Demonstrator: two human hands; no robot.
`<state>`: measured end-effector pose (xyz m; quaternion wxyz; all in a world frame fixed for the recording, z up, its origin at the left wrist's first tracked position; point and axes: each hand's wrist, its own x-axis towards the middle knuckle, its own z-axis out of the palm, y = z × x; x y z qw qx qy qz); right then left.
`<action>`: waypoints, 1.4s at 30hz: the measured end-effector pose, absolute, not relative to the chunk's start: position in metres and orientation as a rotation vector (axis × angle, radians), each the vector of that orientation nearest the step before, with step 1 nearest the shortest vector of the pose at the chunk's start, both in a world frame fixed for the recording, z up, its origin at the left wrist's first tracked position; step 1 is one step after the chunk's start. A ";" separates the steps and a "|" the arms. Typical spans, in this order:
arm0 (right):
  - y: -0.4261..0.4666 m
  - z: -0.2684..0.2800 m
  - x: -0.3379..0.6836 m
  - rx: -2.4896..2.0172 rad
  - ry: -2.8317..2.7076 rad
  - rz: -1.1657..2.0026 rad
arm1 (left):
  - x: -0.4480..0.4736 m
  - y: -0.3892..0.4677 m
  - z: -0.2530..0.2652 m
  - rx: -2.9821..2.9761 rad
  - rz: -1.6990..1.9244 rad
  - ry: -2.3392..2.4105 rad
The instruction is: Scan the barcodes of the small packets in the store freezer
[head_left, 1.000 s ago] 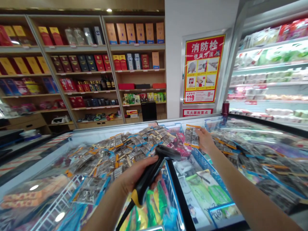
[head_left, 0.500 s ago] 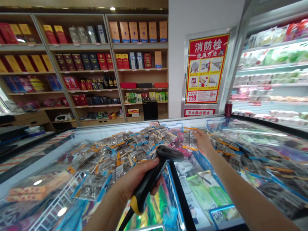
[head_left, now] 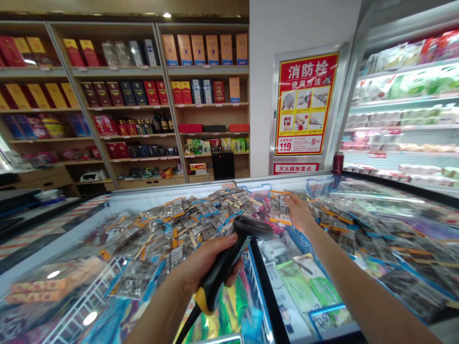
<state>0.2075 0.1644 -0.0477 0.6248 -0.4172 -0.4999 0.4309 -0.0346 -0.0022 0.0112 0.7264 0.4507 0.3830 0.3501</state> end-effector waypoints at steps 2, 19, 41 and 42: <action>0.163 -0.046 0.207 -0.926 -1.093 1.068 | -0.032 -0.001 0.014 0.987 0.777 0.842; 0.156 -0.039 0.203 -0.889 -0.930 1.245 | -0.029 0.003 0.025 1.010 0.846 0.861; 0.159 -0.043 0.201 -0.890 -0.880 1.325 | -0.030 -0.003 0.021 1.047 0.854 0.805; 0.159 -0.043 0.201 -0.889 -0.877 1.319 | -0.030 -0.003 0.021 1.052 0.857 0.810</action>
